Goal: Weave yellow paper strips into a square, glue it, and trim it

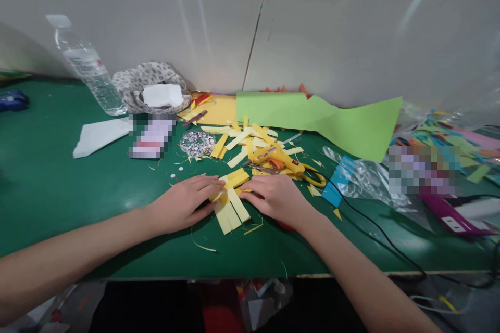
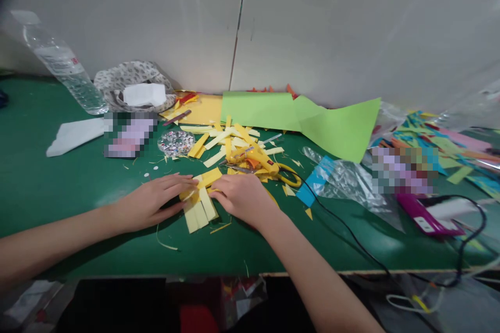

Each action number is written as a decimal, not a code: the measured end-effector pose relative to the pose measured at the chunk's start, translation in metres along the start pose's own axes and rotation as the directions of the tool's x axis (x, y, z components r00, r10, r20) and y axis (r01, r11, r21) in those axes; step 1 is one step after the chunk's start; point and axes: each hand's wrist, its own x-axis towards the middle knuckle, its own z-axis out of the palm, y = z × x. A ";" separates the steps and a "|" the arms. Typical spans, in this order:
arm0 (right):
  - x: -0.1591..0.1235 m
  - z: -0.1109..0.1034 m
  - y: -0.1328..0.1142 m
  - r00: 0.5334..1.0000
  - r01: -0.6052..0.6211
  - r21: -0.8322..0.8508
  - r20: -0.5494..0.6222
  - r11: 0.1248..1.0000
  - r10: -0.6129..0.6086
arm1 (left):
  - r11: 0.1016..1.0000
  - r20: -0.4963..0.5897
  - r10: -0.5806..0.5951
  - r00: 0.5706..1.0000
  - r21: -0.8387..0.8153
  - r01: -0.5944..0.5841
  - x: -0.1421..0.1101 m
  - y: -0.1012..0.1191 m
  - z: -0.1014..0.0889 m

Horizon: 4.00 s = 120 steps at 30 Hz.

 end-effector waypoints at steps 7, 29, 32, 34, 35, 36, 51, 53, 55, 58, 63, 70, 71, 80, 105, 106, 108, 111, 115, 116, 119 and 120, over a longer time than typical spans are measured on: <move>0.008 -0.007 -0.021 0.900 -0.433 0.237 0.172 0.870 0.401 | 0.999 0.014 0.030 0.999 0.040 -0.030 -0.001 -0.001 -0.001; 0.009 -0.011 -0.006 0.713 -0.673 0.555 0.312 0.489 0.627 | 0.998 0.003 0.008 1.000 0.067 -0.008 -0.002 0.001 0.000; 0.007 -0.007 0.002 0.779 -0.588 0.393 0.040 0.707 0.626 | 0.999 -0.009 0.012 1.000 0.048 -0.012 -0.001 0.002 0.000; 0.006 -0.005 0.002 0.800 -0.572 0.310 0.006 0.759 0.600 | 1.000 -0.022 -0.006 1.000 0.030 0.006 -0.002 0.002 0.001; 0.006 -0.004 0.002 0.800 -0.578 0.277 0.012 0.767 0.599 | 0.999 -0.026 -0.023 0.999 0.022 0.024 -0.002 0.002 0.001; 0.006 -0.004 0.000 0.800 -0.586 0.246 0.023 0.772 0.600 | 0.999 -0.025 -0.039 0.999 0.018 0.040 -0.002 0.003 0.002; 0.010 -0.006 -0.017 0.833 -0.544 0.503 0.226 0.672 0.506 | 0.998 -0.016 0.018 1.000 0.061 -0.017 -0.002 0.001 0.002; 0.009 -0.003 -0.019 0.862 -0.498 0.532 0.216 0.684 0.459 | 0.998 -0.014 0.007 1.000 0.066 -0.006 -0.002 0.001 0.002; 0.008 0.000 -0.021 0.882 -0.465 0.542 0.216 0.700 0.419 | 0.998 -0.008 -0.012 1.000 0.067 0.013 -0.002 0.001 0.002; 0.006 0.002 -0.024 0.898 -0.440 0.532 0.247 0.724 0.364 | 0.998 0.001 -0.024 1.000 0.061 0.024 -0.002 0.001 0.001; 0.006 -0.001 -0.024 0.894 -0.448 0.484 0.227 0.751 0.387 | 0.997 0.008 0.009 1.000 0.074 -0.010 -0.002 0.000 0.001; 0.005 -0.014 0.004 0.799 -0.475 0.461 -0.131 0.749 0.587 | 0.998 -0.020 0.037 0.999 0.061 -0.036 -0.002 0.000 0.001; 0.004 -0.015 0.011 0.769 -0.483 0.443 -0.199 0.755 0.608 | 0.997 -0.020 0.038 0.999 0.063 -0.037 -0.002 0.000 0.000; 0.002 -0.003 0.006 0.904 -0.349 0.164 -0.199 0.922 0.378 | 0.996 -0.017 0.001 1.000 0.091 0.001 -0.002 0.002 0.000; 0.003 0.004 -0.033 0.986 -0.166 -0.065 0.013 0.984 0.168 | 0.996 -0.012 0.017 1.000 0.093 -0.016 -0.001 0.000 0.002; 0.003 0.005 -0.035 0.988 -0.152 -0.018 0.013 0.988 0.152 | 0.995 -0.014 0.010 1.000 0.095 -0.008 -0.001 0.000 0.002; 0.002 0.005 -0.038 0.993 -0.115 0.095 0.013 0.989 0.114 | 0.996 -0.018 0.002 1.000 0.088 -0.001 -0.001 0.001 0.002; 0.002 0.001 -0.041 0.997 -0.068 0.217 -0.018 0.974 0.074 | 0.997 -0.012 0.015 1.000 0.075 -0.014 -0.001 0.000 0.002; 0.004 -0.006 -0.020 0.954 -0.178 0.212 -0.202 0.961 0.221 | 0.996 0.004 0.026 1.000 0.082 -0.026 -0.001 0.000 0.001; 0.004 -0.008 -0.009 0.918 -0.255 0.192 -0.258 0.948 0.300 | 0.996 0.007 0.028 1.000 0.081 -0.028 -0.001 0.000 0.001; 0.001 -0.008 0.028 0.804 -0.516 0.020 -0.333 0.856 0.492 | 0.996 0.015 0.037 0.999 0.077 -0.038 0.000 0.001 -0.001; -0.001 -0.007 0.039 0.778 -0.573 -0.012 -0.323 0.820 0.539 | 0.996 0.014 0.041 0.999 0.078 -0.042 0.000 0.001 -0.001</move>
